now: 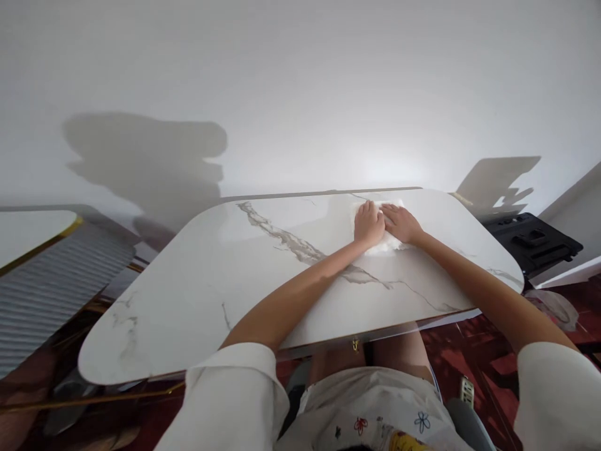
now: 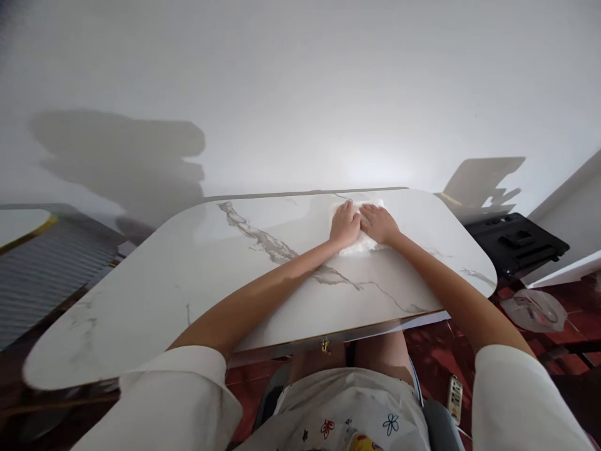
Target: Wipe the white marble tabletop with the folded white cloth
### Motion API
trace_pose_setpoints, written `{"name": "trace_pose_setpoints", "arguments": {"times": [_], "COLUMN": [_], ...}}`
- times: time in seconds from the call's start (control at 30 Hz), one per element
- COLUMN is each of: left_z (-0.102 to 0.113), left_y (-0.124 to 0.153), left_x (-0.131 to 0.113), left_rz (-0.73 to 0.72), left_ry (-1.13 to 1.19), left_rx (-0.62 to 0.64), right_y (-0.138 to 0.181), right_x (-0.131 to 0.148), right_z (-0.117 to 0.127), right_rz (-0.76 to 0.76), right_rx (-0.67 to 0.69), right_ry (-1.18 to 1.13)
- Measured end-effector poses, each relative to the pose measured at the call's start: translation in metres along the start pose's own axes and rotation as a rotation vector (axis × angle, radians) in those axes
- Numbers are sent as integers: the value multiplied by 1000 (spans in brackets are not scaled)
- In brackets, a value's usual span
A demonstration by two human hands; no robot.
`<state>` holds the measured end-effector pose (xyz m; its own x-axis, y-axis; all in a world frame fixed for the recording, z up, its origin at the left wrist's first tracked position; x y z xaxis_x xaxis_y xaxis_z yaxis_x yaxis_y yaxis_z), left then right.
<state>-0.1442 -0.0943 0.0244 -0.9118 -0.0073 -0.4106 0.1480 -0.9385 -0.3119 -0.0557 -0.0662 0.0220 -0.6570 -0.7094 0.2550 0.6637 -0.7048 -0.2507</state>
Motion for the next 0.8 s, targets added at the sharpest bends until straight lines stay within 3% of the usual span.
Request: {"name": "trace_pose_setpoints", "arguments": {"times": [0.2, 0.4, 0.6, 0.8], "left_z": [-11, -18, -20, -13], "left_y": [-68, -106, -110, -87], "left_x": [29, 41, 41, 34], "left_rz": [-42, -44, -82, -154], "left_ry": [-107, -138, -189, -219], "left_rx": [-55, -76, -72, -87], "right_y": [-74, -107, -109, -89], "right_x": [-24, -40, -41, -28], "right_z": [-13, -17, -18, -18], "right_rz": [-36, -71, -98, -104], "right_rx": [-8, -69, -57, -35], "right_ry": [-13, 1, 8, 45]}}
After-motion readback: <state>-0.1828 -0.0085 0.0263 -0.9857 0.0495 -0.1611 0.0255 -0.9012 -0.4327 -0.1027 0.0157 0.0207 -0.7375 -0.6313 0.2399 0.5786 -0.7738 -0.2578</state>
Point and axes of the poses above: each hand's wrist, its own y-axis away from the middle knuckle, its own z-axis out of the back of the hand, x = y × z, the point moved 7 cm from there along -y, towards the middle knuckle, and after that the axes turned 8 degrees about -y, right-handed, at the moved point
